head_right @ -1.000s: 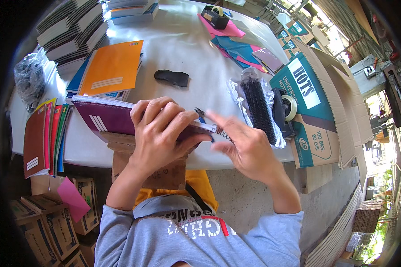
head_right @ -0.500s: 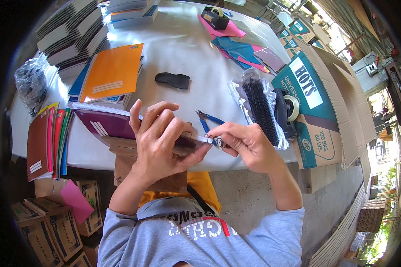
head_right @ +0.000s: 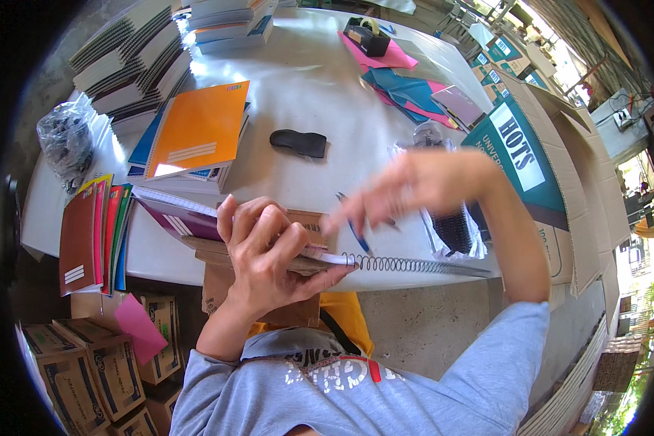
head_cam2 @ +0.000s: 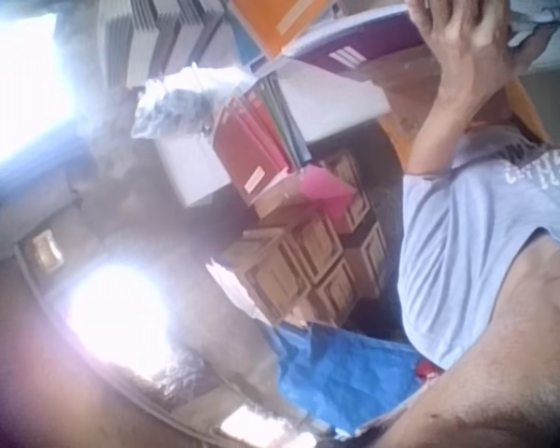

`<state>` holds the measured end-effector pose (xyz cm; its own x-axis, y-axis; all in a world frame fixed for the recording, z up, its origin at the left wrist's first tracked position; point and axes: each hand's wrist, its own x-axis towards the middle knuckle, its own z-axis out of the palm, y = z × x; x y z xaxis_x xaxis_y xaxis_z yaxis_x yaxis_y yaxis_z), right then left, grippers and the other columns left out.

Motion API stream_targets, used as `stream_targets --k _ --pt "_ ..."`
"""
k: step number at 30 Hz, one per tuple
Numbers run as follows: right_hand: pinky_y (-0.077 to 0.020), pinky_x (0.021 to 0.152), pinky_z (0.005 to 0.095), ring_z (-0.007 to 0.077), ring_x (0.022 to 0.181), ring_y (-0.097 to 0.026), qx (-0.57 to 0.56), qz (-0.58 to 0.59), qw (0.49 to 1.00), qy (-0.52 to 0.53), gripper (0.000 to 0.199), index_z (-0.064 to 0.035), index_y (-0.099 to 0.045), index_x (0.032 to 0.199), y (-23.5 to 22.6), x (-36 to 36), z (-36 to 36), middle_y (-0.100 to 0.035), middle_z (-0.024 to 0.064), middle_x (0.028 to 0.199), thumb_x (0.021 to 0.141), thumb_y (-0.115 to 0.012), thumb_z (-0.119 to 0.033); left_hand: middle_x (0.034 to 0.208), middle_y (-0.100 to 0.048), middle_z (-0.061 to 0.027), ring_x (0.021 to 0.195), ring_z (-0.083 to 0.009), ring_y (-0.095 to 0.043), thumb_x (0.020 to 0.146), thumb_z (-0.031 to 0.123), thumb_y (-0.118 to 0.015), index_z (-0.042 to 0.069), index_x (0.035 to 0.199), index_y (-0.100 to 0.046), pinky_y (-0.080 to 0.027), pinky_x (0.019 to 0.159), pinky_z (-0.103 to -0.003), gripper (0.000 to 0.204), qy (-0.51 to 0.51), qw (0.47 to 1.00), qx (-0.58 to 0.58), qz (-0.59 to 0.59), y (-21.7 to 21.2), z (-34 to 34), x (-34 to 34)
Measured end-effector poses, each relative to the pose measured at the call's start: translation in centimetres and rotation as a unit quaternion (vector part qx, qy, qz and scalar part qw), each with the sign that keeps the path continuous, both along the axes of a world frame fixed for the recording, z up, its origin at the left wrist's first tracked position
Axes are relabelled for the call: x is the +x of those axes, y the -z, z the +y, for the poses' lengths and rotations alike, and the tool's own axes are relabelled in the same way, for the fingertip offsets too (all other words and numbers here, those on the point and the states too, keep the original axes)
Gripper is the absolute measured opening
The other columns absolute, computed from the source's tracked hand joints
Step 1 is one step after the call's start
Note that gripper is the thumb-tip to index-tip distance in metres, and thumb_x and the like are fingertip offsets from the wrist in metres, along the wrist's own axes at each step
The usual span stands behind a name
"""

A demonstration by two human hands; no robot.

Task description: The person places spiral notebooks onto a jig, threads a spiral wire through the holes, and clips the excess wire using pliers.

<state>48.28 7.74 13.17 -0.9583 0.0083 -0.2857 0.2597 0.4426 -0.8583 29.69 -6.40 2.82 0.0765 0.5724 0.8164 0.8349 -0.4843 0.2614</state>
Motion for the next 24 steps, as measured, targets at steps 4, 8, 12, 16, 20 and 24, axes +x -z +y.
stream_targets --k 4,8,12,16,20,24 --pt "-0.0406 0.094 0.0325 0.0249 0.113 -0.051 0.186 -0.008 0.969 0.164 0.06 -0.0144 -0.043 0.134 7.3 -4.3 8.6 -0.054 0.0144 0.121 0.078 -0.061 -0.021 0.078 -0.05 -0.0043 0.085 -0.0208 -0.054 0.066 0.05 -0.071 0.015 0.067 -0.056 -0.027 0.092 -0.041 0.038 0.009 0.999 -0.034 0.022 -0.4 -1.0 -0.5" --pt "-0.038 0.096 0.0425 0.0284 0.116 -0.047 0.43 -0.053 0.872 0.23 0.062 -0.0176 -0.041 0.135 19.3 -9.2 10.3 -0.045 0.0139 0.131 0.076 -0.058 -0.013 0.079 -0.05 -0.0052 0.089 -0.0227 -0.055 0.068 0.054 -0.068 0.013 0.07 -0.055 -0.026 0.095 -0.044 0.043 -0.036 0.998 -0.019 0.047 -0.5 -1.1 -0.3" --pt "-0.0384 0.094 0.0501 0.0285 0.121 -0.044 0.482 0.004 0.799 0.359 0.058 -0.0171 -0.045 0.131 24.0 -10.9 10.5 -0.045 0.0128 0.133 0.075 -0.057 -0.007 0.08 -0.049 -0.0068 0.101 -0.0254 -0.053 0.069 0.057 -0.065 0.011 0.07 -0.053 -0.009 0.107 -0.054 0.048 -0.089 0.995 -0.038 0.036 -0.5 -0.7 -0.1" --pt "-0.0461 0.086 0.0522 0.0296 0.105 -0.055 -0.182 0.192 0.844 0.466 0.043 -0.0142 -0.049 0.125 18.3 -7.0 8.6 -0.06 0.0126 0.107 0.083 -0.057 -0.01 0.08 -0.049 -0.0078 0.106 -0.0265 -0.052 0.067 0.057 -0.067 0.01 0.069 -0.053 0.002 0.108 -0.055 0.048 -0.055 0.995 -0.083 -0.002 -0.6 -0.4 -0.2" --pt "-0.0448 0.091 0.0525 0.0365 0.106 -0.056 -0.346 0.511 0.782 0.087 0.027 -0.0005 -0.058 0.105 12.7 -1.4 0.5 -0.06 0.0202 0.11 0.086 -0.061 -0.019 0.079 -0.047 -0.0092 0.109 -0.0312 -0.049 0.061 0.056 -0.072 0.01 0.067 -0.051 0.001 0.108 -0.051 0.051 -0.05 0.998 -0.049 -0.001 -0.1 -0.1 -0.1" --pt "-0.0469 0.089 0.0487 0.0372 0.099 -0.06 -0.288 0.435 0.837 0.166 0.021 0.0013 -0.066 0.087 10.1 0.2 -4.3 -0.062 0.0239 0.105 0.083 -0.065 -0.02 0.079 -0.046 -0.0071 0.109 -0.0299 -0.05 0.06 0.049 -0.074 0.01 0.066 -0.051 -0.004 0.107 -0.051 0.046 -0.059 0.998 -0.019 0.027 -0.1 0.5 -0.1"
